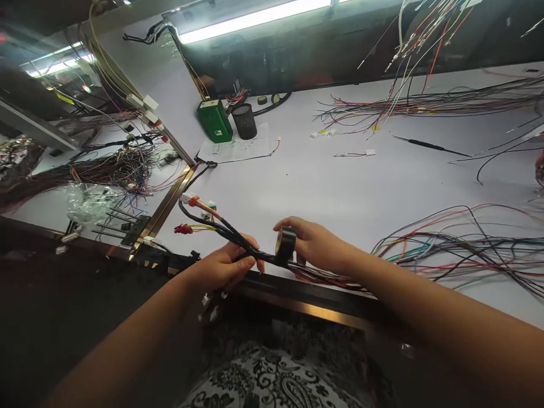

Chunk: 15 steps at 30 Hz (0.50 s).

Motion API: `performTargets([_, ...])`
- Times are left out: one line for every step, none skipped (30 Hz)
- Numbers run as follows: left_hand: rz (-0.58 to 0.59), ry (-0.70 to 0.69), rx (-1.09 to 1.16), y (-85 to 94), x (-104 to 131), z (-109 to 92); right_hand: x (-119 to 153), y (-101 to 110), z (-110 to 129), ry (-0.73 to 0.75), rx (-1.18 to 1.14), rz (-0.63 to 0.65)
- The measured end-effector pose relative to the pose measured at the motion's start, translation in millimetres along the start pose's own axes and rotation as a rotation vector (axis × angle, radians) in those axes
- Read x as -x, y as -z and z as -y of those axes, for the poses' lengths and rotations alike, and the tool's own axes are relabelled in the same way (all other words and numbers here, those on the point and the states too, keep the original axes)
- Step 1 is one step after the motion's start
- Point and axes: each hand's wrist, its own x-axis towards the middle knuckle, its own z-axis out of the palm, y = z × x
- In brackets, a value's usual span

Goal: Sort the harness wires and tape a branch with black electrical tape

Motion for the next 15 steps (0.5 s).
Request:
performTargets([-0.027, -0.001, -0.032, 1.8, 0.7, 0.9, -7.0, -1.3, -1.4, -0.128, -0.163, 0.077])
performTargets([-0.064, 0.002, -0.070, 3.7, 1.6, 2.0, -13.3, -2.6, -2.0, -0.235, -0.294, 0.164])
performTargets([-0.115, 0.004, -0.116, 5.4, 3.2, 3.2, -18.6, -3.9, -2.0, -0.313, -0.384, 0.238])
performTargets([-0.181, 0.002, -0.175, 6.3, 5.8, 4.2, -22.8, -4.9, -1.6, -0.365, -0.434, 0.275])
performTargets([-0.274, -0.018, -0.244, 6.0, 9.5, 5.0, -26.2, -5.5, -1.0, -0.393, -0.456, 0.274])
performTargets([-0.394, -0.052, -0.319, 4.1, 14.3, 5.5, -28.9, -5.6, -0.2, -0.405, -0.458, 0.248])
performTargets([-0.528, -0.090, -0.384, 0.1, 19.6, 5.9, -31.0, -5.4, 0.5, -0.408, -0.449, 0.221])
performTargets([-0.651, -0.118, -0.421, -6.0, 24.8, 6.1, -32.7, -4.9, 1.0, -0.410, -0.439, 0.201])
performTargets([-0.725, -0.127, -0.404, -13.8, 28.8, 6.3, -34.1, -4.4, 1.4, -0.413, -0.431, 0.189])
performTargets([-0.732, -0.114, -0.322, -23.0, 30.8, 6.6, -35.3, -4.2, 1.7, -0.417, -0.427, 0.183])
performTargets([-0.665, -0.078, -0.173, -32.7, 29.9, 7.1, -36.3, -4.4, 1.8, -0.411, -0.428, 0.178])
performTargets([-0.532, -0.023, 0.026, -42.1, 25.9, 7.7, -37.1, -5.1, 1.9, -0.387, -0.432, 0.170])
performTargets([-0.388, 0.031, 0.241, -50.3, 18.8, 8.5, -37.9, -6.1, 2.0, -0.348, -0.437, 0.163])
performTargets([-0.288, 0.072, 0.439, -56.7, 9.3, 9.2, -38.6, -7.3, 1.9, -0.306, -0.438, 0.160])
performTargets([-0.239, 0.093, 0.602, -60.8, -1.8, 10.1, -39.3, -8.2, 1.6, -0.266, -0.432, 0.162])
